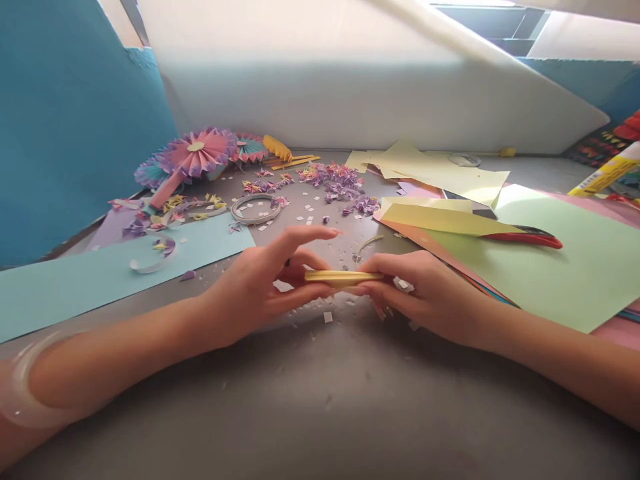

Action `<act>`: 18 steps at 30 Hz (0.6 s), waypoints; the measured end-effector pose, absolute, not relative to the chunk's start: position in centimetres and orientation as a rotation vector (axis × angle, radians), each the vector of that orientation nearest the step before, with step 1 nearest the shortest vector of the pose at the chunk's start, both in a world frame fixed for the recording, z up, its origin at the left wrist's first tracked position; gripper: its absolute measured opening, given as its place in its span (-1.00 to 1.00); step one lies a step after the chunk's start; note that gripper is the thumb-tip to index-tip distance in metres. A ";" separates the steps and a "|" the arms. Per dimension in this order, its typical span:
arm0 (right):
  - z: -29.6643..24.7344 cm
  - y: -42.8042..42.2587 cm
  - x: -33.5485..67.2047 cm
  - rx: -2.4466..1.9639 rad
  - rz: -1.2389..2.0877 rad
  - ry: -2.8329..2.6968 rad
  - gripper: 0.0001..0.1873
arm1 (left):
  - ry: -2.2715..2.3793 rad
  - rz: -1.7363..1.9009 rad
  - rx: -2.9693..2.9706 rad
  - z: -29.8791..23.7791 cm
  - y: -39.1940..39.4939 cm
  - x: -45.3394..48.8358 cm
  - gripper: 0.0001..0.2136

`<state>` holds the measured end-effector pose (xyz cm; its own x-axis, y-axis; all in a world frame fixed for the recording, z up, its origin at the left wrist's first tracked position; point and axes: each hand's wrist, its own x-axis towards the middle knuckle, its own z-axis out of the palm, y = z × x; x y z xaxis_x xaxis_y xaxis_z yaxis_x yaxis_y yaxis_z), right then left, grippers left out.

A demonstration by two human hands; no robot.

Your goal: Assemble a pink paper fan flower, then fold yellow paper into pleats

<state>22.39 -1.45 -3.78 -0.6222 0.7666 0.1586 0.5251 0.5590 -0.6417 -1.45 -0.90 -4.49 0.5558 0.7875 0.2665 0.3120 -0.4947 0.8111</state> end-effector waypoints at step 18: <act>-0.6 -1.0 23.6 -1.032 0.579 -2.411 -0.67 | 1.044 0.854 2.049 -2.9 0.2 -1.9 -0.84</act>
